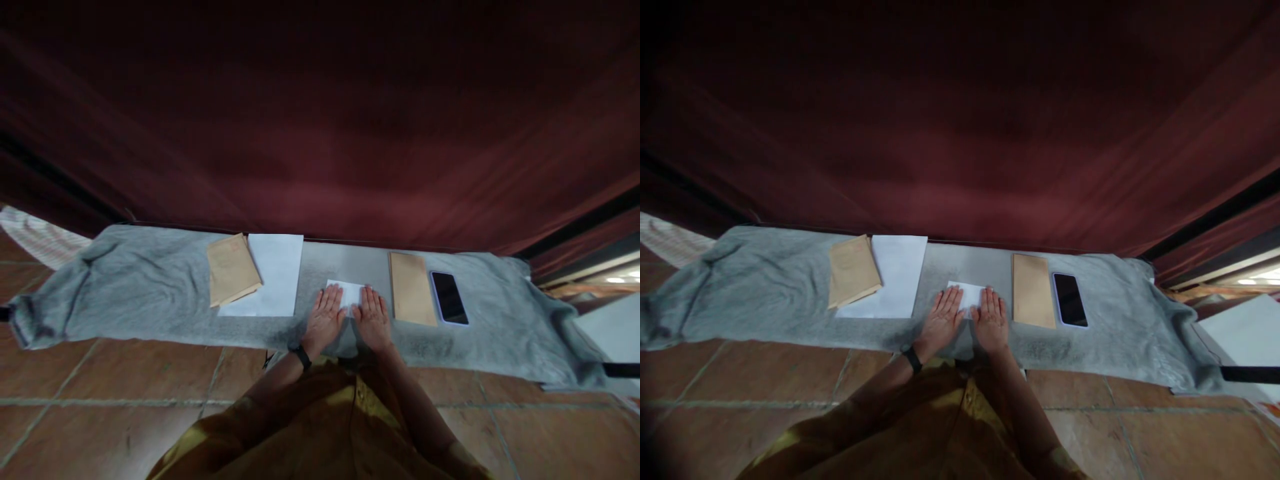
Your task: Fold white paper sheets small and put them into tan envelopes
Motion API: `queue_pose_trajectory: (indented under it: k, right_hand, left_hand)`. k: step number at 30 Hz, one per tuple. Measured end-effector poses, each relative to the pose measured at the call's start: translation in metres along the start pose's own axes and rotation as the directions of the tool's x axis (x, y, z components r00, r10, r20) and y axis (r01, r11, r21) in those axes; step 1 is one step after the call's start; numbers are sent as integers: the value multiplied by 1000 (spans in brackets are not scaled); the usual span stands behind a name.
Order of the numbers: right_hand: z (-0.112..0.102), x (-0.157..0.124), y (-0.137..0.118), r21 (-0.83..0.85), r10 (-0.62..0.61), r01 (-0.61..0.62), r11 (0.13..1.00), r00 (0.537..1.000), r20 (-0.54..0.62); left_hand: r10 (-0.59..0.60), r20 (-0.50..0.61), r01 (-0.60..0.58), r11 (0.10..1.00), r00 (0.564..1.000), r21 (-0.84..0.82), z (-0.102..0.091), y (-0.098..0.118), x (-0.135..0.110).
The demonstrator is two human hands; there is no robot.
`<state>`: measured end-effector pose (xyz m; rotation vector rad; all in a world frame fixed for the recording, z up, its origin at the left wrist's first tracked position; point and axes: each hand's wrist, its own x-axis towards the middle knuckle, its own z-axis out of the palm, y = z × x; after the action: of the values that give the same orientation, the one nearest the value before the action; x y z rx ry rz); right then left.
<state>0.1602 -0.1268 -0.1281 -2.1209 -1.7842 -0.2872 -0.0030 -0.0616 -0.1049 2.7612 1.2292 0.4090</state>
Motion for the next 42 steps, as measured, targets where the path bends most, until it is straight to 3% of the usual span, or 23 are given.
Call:
queue_pose_trajectory:
  k: [2,8,12,15,22,25,32,37,42]
  right_hand:
    - [-1,0,1,2,-7,7,1000,1000,-2]
    - [-7,1,-5,21,-3,3,1000,1000,12]
    - [-10,-10,-22,80,-150,144,986,985,81]
    - [-8,-23,-27,100,-169,162,982,983,66]
    - [-5,-41,-4,72,-144,145,987,989,-29]
    - [-5,-44,3,71,-146,148,986,989,-39]
    - [-7,-44,2,89,-120,119,989,993,4]
    - [-12,-38,2,142,-87,81,987,995,40]
    - [-18,-25,14,321,-55,41,946,998,35]
  left_hand:
    - [72,12,-72,997,997,-23,-1,7,-9]
    - [120,38,-119,992,992,-42,-8,3,-22]
    - [147,53,-144,989,988,-44,-8,0,-23]
    - [192,60,-189,981,980,-47,-8,-3,-26]
    - [172,56,-171,985,984,-21,-18,-21,-37]
    - [153,88,-156,988,984,21,-21,-25,-33]
    - [173,290,-207,974,941,89,-20,-23,-3]
    - [208,276,-239,967,938,84,-27,-20,5]
    - [206,213,-208,978,955,-11,-48,-23,9]
